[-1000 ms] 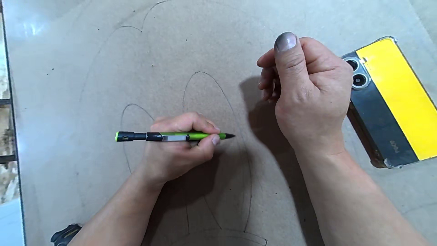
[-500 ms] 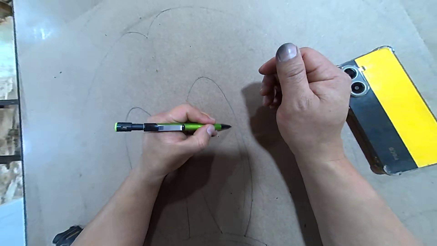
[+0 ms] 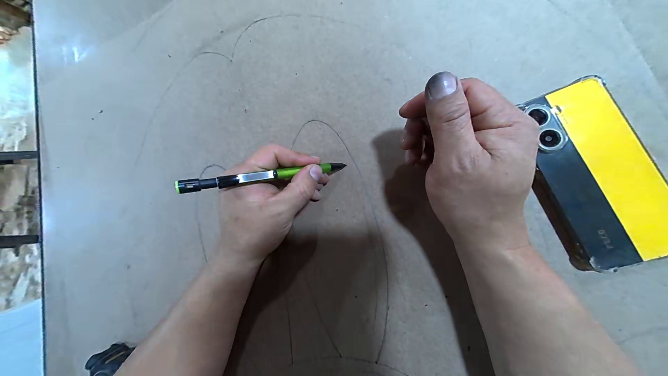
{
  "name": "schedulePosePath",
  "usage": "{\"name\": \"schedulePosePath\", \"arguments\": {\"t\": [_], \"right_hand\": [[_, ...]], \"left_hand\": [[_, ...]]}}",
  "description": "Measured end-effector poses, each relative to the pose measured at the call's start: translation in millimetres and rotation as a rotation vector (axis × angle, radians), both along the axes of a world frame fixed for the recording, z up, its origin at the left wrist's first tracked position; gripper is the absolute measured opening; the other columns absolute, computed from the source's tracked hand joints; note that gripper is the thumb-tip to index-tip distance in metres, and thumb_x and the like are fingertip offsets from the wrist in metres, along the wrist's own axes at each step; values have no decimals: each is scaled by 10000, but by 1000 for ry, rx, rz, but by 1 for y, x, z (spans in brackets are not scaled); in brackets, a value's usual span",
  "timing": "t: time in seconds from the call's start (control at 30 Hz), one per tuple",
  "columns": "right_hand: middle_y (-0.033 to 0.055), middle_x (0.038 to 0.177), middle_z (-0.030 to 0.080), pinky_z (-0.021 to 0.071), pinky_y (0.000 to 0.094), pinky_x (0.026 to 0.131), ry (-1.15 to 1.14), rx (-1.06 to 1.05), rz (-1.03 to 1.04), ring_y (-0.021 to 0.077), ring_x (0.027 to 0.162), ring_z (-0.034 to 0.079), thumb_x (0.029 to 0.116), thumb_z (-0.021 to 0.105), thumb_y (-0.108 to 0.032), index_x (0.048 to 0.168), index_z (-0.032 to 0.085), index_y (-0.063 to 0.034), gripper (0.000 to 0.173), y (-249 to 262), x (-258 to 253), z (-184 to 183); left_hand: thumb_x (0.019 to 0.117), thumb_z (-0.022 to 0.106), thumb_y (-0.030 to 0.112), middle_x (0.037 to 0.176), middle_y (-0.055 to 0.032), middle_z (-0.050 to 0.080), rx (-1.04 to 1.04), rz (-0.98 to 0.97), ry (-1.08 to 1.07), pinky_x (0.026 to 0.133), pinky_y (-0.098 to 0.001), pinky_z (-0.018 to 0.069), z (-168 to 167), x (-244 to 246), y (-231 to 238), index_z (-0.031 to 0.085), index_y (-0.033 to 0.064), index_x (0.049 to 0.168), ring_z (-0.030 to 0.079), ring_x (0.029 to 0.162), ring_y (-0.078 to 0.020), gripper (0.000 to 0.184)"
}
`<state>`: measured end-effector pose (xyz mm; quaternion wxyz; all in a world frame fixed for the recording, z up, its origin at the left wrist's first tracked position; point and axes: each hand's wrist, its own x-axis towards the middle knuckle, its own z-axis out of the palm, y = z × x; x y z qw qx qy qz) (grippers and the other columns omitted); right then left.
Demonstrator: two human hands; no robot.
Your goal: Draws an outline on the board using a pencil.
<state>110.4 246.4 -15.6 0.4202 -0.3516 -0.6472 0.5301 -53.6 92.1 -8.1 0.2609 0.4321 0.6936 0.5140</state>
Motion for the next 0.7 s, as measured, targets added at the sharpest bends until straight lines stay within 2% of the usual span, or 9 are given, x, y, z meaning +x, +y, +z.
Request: {"name": "schedulePosePath", "arguments": {"t": [0.13, 0.27, 0.4, 0.53, 0.7], "right_hand": [[-38, 706, 647, 524, 238, 491, 5, 4, -3, 72, 585, 619, 1105, 487, -245, 927, 703, -98, 317, 0, 0, -1], [-39, 703, 643, 521, 234, 485, 7, 3, 1, 69, 580, 615, 1105, 485, -238, 928, 703, -97, 315, 0, 0, 0], [-42, 706, 648, 530, 233, 492, 4, 7, -1, 67, 591, 625, 1105, 484, -240, 929, 702, -101, 312, 0, 0, -1], [-37, 712, 653, 530, 237, 495, 13, 5, 1, 71, 592, 624, 1104, 487, -234, 930, 703, -97, 310, 0, 0, -1], [-40, 707, 649, 528, 239, 495, 3, 8, 2, 71, 590, 622, 1105, 485, -240, 928, 704, -103, 313, 0, 0, -1]], "left_hand": [[936, 711, 70, 898, -71, 765, -11, -10, -8, 641, -311, 655, -1, -2, 0, 703, 44, 1009, 742, 719, -190, 78], [968, 690, 54, 911, -85, 768, -3, 84, -37, 699, -329, 668, -1, 1, 3, 678, 25, 1062, 758, 756, -203, 98], [960, 693, 56, 899, -88, 764, 4, 44, -47, 674, -324, 662, -2, -1, 3, 683, 22, 1049, 750, 742, -199, 96], [987, 664, 49, 936, -102, 768, 14, 131, -48, 738, -340, 665, -2, 1, 5, 664, 12, 1084, 759, 786, -216, 104], [977, 680, 54, 923, -96, 766, 1, 139, -55, 727, -337, 667, -1, 1, 6, 672, 23, 1062, 759, 772, -210, 91]]}}
